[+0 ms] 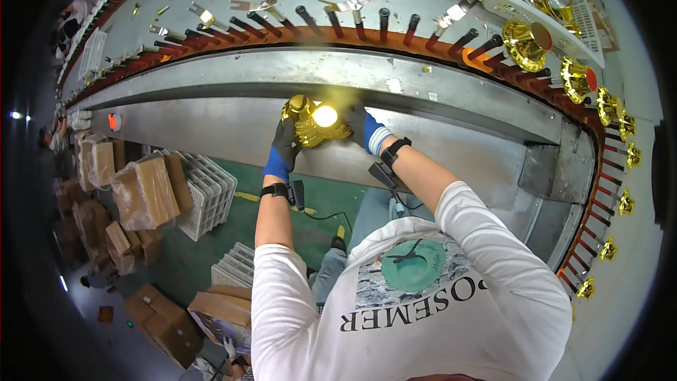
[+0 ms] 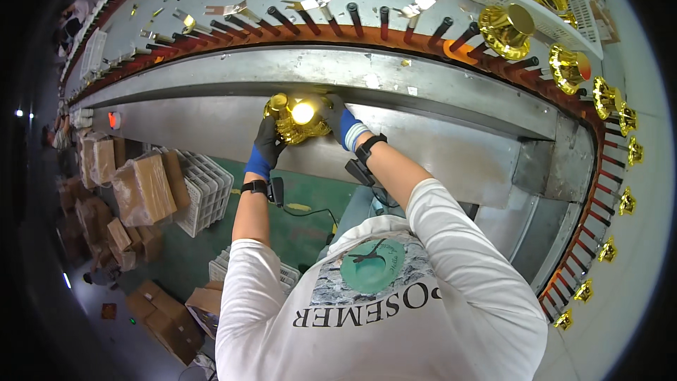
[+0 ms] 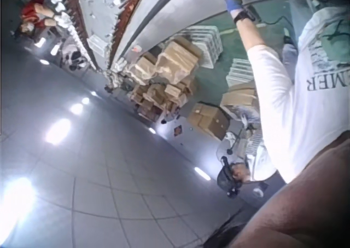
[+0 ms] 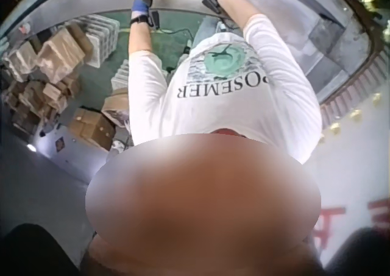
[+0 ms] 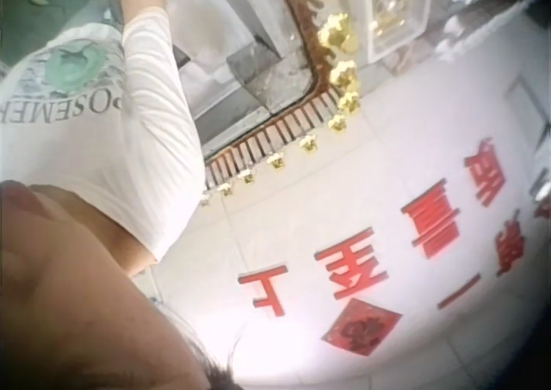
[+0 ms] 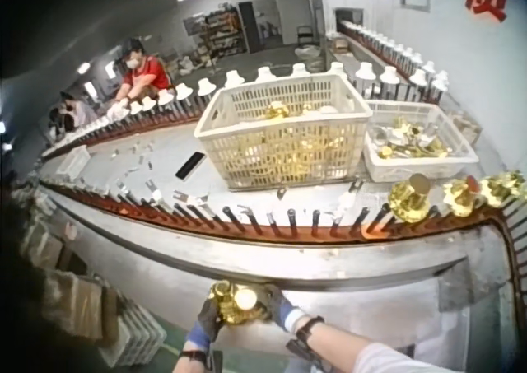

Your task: The person places small gold-colored components onto an assembly line conveyor, fitting some pieces together by hand and ensuring they are properly positioned on the moving tracks.

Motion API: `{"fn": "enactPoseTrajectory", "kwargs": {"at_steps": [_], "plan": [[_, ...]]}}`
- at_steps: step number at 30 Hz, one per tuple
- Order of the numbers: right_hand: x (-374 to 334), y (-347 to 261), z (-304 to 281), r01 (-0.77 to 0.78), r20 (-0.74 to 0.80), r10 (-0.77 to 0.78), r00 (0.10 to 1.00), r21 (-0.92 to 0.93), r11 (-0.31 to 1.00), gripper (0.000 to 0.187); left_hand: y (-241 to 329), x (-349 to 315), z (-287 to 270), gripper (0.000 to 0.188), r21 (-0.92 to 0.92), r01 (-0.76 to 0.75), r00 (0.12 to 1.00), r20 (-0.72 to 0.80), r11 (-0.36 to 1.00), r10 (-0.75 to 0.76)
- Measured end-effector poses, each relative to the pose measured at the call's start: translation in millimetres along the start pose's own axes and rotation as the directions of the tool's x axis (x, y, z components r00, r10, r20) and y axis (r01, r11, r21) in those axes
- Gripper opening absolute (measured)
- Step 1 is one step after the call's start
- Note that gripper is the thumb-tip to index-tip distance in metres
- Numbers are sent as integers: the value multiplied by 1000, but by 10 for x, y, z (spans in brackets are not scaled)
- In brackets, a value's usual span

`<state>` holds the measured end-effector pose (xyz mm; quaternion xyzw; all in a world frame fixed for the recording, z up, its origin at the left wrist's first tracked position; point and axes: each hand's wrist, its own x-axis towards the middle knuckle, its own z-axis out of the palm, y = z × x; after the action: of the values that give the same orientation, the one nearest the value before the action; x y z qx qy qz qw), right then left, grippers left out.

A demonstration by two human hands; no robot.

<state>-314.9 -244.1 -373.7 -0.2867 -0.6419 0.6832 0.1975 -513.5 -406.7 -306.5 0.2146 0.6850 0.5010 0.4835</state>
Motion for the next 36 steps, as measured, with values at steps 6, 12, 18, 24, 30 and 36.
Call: {"fn": "enactPoseTrajectory", "kwargs": {"at_steps": [6,12,18,24,30,36], "plan": [[-322,-635,-226,83,148,-72,986,-69,994,82,-297,-599,-545,80,107,14,805,-591,994,52],[-1354,-2506,-1921,147,-290,-281,915,-408,901,38,1942,-643,1164,57,259,-578,800,-6,774,600],[-1133,-3449,-3241,-110,-124,-821,557,-991,75,58,3372,-102,2789,73,518,-834,437,408,190,802],[-1228,-3437,-3472,86,-153,-559,815,-922,378,45,3570,342,3290,60,727,-677,626,484,117,612],[-2358,-3322,-3270,368,-49,-688,724,-816,445,49,2870,-625,3302,51,609,-793,404,530,-3,746],[-2893,-967,-3671,-59,-171,-134,976,-802,595,49,875,-533,3909,47,590,-696,715,621,408,322]]}}
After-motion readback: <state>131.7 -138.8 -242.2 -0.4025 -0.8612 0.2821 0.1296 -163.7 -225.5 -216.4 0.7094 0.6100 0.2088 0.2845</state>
